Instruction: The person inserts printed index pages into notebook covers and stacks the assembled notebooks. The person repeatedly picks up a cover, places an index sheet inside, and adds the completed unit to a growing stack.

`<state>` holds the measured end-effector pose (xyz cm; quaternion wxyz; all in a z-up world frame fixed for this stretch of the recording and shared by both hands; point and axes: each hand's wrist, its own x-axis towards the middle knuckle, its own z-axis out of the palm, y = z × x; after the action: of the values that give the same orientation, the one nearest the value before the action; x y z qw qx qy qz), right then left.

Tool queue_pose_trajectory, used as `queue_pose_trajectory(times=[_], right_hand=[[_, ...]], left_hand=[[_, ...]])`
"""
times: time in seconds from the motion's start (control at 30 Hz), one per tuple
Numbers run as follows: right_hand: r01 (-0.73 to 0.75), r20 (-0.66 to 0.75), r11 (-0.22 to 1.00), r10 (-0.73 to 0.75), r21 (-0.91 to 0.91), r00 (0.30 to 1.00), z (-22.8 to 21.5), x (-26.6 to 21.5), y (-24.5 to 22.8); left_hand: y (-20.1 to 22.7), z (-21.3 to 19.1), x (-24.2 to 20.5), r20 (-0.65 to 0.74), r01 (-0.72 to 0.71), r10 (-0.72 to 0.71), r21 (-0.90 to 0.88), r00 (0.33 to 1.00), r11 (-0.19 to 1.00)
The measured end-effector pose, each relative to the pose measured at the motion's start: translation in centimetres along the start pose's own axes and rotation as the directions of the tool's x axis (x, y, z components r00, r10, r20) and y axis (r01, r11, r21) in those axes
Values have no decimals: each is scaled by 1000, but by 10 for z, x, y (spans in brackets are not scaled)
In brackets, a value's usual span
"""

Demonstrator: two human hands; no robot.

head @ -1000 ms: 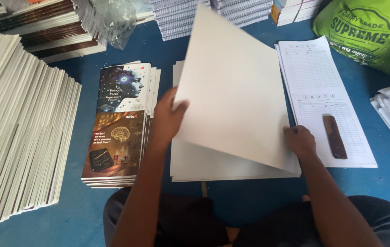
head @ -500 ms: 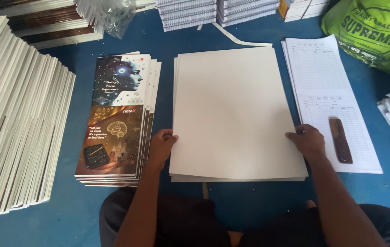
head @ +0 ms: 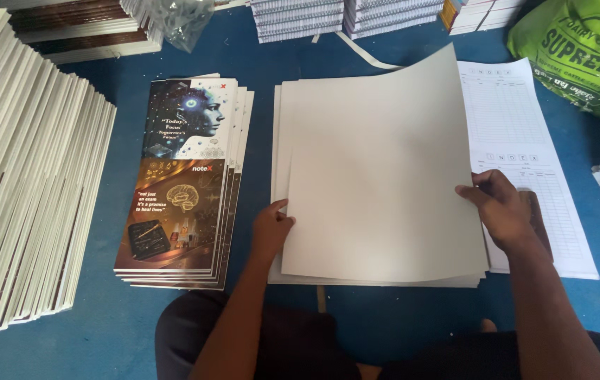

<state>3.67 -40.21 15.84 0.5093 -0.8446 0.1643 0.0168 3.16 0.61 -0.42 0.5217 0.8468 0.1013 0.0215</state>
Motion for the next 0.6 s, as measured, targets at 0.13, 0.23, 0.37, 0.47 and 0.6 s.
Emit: queue_pose_trajectory(times=[0.13, 0.23, 0.37, 0.47, 0.6], right_hand=[[85, -10, 982, -84, 167, 996, 13, -4, -3], [256, -3, 948, -260, 188, 966, 24, -5, -4], [485, 58, 836, -514, 258, 856, 44, -15, -11], [418, 144, 900, -433, 122, 890, 56, -25, -20], [505, 250, 863, -483, -28, 839, 71, -27, -32]], left_hand=[[3, 8, -2, -5, -37, 37, -21, 999, 999], [10, 10, -8, 24, 23, -23, 0, 999, 1000], [21, 10, -14, 24, 51, -52, 44, 998, 998], [25, 10, -15, 34, 41, -43, 59, 999, 997], [22, 13, -12, 34, -28, 25, 81, 999, 996]])
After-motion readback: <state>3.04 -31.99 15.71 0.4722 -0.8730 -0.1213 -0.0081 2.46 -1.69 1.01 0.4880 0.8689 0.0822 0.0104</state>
